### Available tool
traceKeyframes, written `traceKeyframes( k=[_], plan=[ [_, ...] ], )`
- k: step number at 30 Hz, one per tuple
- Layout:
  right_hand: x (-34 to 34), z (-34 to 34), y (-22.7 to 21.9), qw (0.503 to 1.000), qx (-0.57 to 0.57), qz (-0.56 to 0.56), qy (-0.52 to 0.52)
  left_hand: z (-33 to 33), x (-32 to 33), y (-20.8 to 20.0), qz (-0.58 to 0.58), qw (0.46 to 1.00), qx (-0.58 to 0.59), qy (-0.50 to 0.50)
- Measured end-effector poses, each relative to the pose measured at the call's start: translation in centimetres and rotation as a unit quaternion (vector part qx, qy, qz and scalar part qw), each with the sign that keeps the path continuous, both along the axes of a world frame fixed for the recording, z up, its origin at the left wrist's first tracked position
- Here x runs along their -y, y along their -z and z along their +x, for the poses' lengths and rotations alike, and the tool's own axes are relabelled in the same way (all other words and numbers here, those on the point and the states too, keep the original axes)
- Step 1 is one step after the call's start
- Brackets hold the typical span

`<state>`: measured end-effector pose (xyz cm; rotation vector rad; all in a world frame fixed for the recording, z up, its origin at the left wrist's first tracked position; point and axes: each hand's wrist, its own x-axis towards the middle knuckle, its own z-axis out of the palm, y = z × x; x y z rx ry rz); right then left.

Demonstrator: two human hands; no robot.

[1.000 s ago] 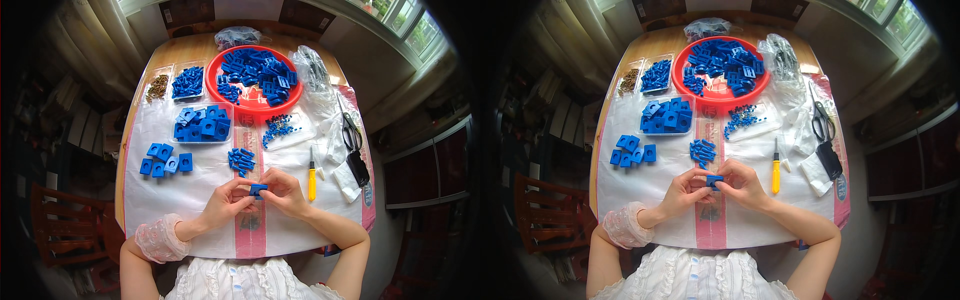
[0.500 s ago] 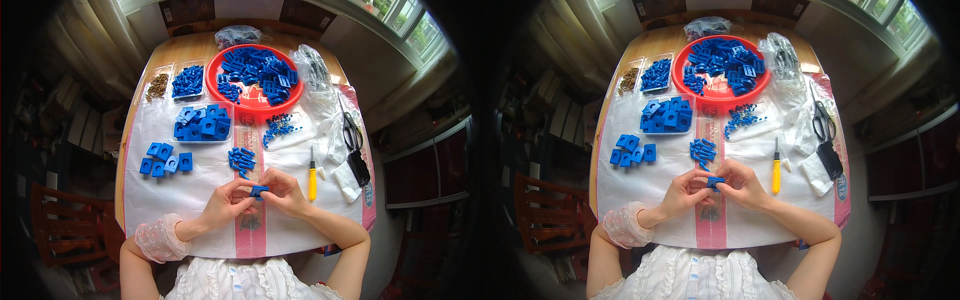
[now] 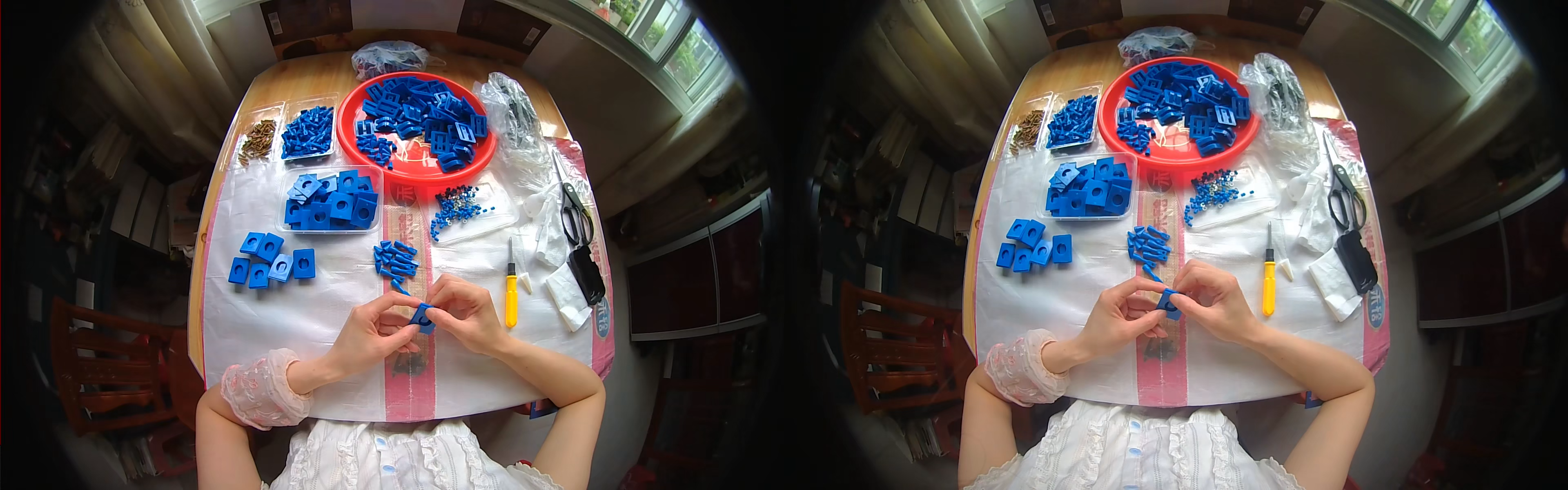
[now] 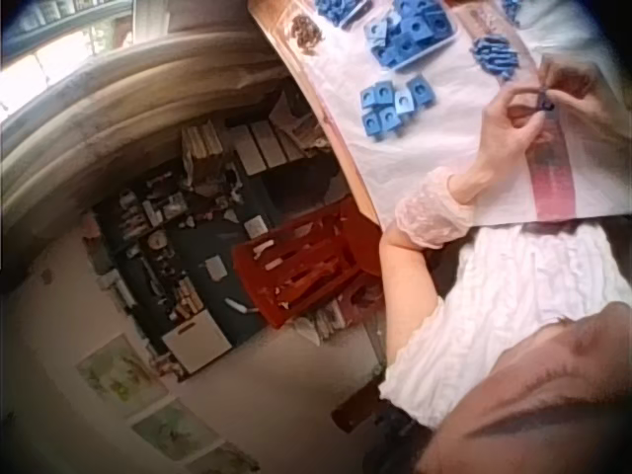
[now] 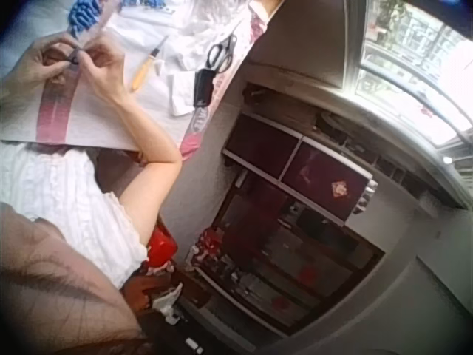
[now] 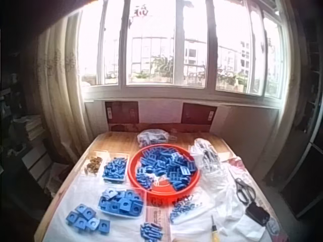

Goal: The recorder is assembling blue plastic fixture components by inserting metal pins and tightening them with a screwdriver.

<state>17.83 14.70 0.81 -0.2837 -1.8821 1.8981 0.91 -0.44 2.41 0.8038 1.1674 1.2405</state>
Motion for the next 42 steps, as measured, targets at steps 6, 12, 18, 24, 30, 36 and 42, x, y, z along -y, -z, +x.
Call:
traceKeyframes(
  k=[6, 12, 18, 24, 30, 36, 42],
  plan=[
    [0.05, -0.01, 0.48, 0.999, 0.023, -0.018, -0.013, -0.03, 0.03, 0.14, 0.01, 1.0, -0.006, 0.004],
    [0.1, 0.07, 0.4, 0.999, 0.031, -0.017, -0.01, 0.1, 0.11, 0.59, 0.012, 1.0, -0.005, 0.001],
    [0.23, -0.04, 0.2, 1.0, 0.007, -0.026, -0.008, 0.03, 0.1, 0.43, 0.004, 1.0, -0.021, 0.002],
    [0.05, 0.18, 0.5, 1.0, 0.003, -0.009, -0.012, -0.01, 0.07, 0.62, 0.008, 1.0, -0.025, 0.006],
    [0.17, 0.11, 0.26, 0.999, 0.016, -0.041, -0.013, -0.04, 0.1, 0.49, 0.006, 1.0, -0.024, 0.005],
    [0.03, 0.23, 0.34, 0.999, 0.03, -0.037, -0.017, 0.01, 0.13, 0.53, 0.012, 0.999, -0.028, 0.01],
    [0.18, 0.11, 0.15, 0.999, 0.017, -0.04, -0.011, -0.01, 0.13, 0.5, 0.017, 0.999, -0.037, 0.008]
  ],
)
